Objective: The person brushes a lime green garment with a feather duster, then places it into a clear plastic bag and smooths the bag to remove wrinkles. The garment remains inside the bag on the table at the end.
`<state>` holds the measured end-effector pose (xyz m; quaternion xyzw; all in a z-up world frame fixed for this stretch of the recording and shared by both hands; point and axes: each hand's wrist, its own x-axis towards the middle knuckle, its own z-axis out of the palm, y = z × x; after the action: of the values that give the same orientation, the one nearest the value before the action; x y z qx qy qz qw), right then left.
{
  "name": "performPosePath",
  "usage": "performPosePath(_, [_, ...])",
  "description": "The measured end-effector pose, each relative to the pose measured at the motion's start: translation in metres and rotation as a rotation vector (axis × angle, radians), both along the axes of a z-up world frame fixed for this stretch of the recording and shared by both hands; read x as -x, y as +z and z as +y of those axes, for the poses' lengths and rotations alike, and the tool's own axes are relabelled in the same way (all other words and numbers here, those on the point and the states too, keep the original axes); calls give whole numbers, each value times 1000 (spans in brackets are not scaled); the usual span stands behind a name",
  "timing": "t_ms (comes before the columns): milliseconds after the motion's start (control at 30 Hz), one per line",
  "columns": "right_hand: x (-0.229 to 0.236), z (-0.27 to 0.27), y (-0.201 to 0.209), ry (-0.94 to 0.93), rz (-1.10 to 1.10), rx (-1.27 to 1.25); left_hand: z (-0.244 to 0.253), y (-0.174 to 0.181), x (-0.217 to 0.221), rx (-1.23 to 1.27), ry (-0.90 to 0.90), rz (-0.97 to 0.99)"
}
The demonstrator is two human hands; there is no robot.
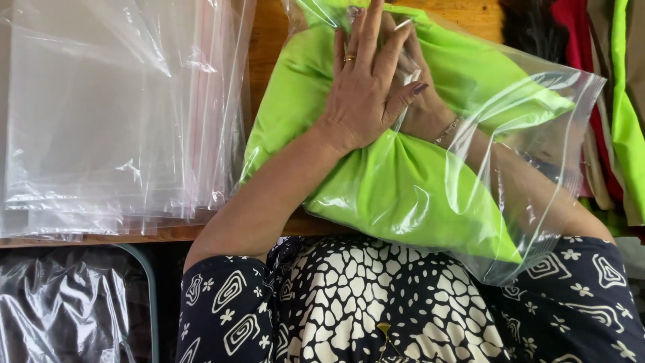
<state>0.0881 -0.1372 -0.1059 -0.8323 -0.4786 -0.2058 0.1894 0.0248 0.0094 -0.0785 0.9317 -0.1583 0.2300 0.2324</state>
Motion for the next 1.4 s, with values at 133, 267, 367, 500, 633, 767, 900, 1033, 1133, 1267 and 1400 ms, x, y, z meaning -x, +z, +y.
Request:
performPosePath(133, [3,13,10,-95,87,199,-1,9,0,3,-67,-45])
performPosePath(267, [1,30,32,-184,174,398,0,-6,-10,32,-11,-15])
performPosePath(367, [3,44,52,-245,237,545,10,9,-12,67,43,-10])
performPosePath(500, [-6,64,73,-325,310,741,39,31,-13,123,84,40])
performPosePath(633, [7,69,75,-372,275,661,52,35,-15,235,166,-57])
performPosePath(767, [27,69,75,-260,73,359,54,39,-14,280,162,-70])
performPosePath(900, [34,70,83,-110,156,317,51,35,-15,222,194,-78])
performPosePath(1033, [11,64,72,-150,97,358,43,30,-17,256,97,-133])
performPosePath(1133, [2,61,64,-167,132,376,38,32,-11,245,59,-76])
performPosePath(1267, [2,60,70,-147,214,357,39,36,-11,304,12,-26])
performPosePath(1400, [1,62,81,-129,274,351,42,39,-14,269,2,170])
